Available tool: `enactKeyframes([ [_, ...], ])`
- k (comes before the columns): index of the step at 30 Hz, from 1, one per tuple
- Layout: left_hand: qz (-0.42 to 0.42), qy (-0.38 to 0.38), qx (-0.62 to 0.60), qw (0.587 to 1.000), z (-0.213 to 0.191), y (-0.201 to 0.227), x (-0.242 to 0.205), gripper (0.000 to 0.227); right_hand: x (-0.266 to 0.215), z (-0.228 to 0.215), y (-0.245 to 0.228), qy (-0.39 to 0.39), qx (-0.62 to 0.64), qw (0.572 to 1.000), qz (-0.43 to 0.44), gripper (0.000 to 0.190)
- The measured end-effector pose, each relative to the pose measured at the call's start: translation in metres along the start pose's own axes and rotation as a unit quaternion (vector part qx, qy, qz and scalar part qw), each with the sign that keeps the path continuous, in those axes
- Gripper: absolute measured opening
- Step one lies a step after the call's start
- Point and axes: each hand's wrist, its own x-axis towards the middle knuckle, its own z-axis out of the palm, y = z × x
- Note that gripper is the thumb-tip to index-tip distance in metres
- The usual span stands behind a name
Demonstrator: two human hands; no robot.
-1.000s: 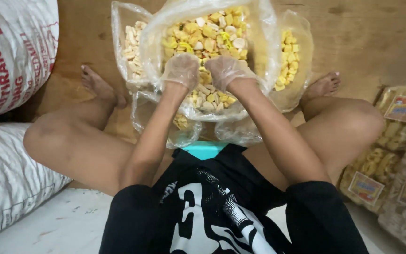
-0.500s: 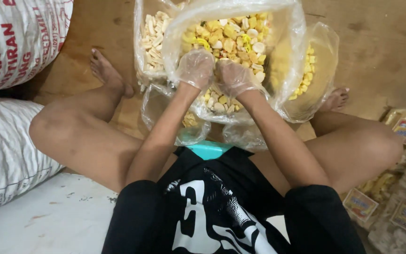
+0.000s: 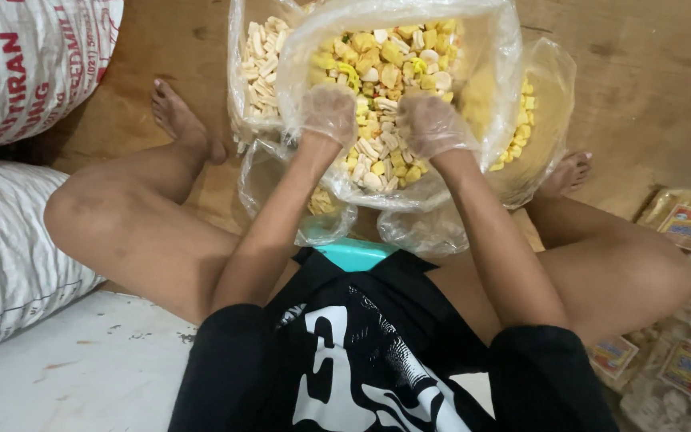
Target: Mixing different varieties of snacks in a large plastic bag by hand
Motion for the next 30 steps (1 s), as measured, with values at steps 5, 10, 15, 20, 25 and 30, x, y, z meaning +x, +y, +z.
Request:
enactKeyframes([
  [5,0.021,0.016,0.01,1.0,0.009,0.013,-0.004,0.014,-0.032,-0.031,-0.037,-0.126,0.059,0.99,0.007,0.013],
  [10,0.029,0.031,0.016,0.999,0.015,0.024,-0.005,0.012,-0.021,-0.017,-0.033,-0.115,0.083,0.989,-0.027,0.03],
  [15,0.048,0.042,0.027,0.998,0.02,0.027,-0.001,0.01,-0.016,0.004,-0.023,-0.098,0.121,0.987,-0.029,0.035],
  [20,0.072,0.046,0.023,0.996,0.018,0.034,-0.011,0.008,-0.008,0.02,-0.024,-0.053,0.069,0.996,-0.032,0.028],
  [25,0.097,0.066,0.0,0.993,0.016,0.042,-0.015,0.01,-0.009,0.022,-0.031,0.0,0.049,0.997,-0.056,0.023],
  [30,0.126,0.119,-0.006,0.985,0.008,0.042,-0.018,0.009,-0.001,0.024,-0.028,0.014,0.017,0.995,-0.096,0.021],
])
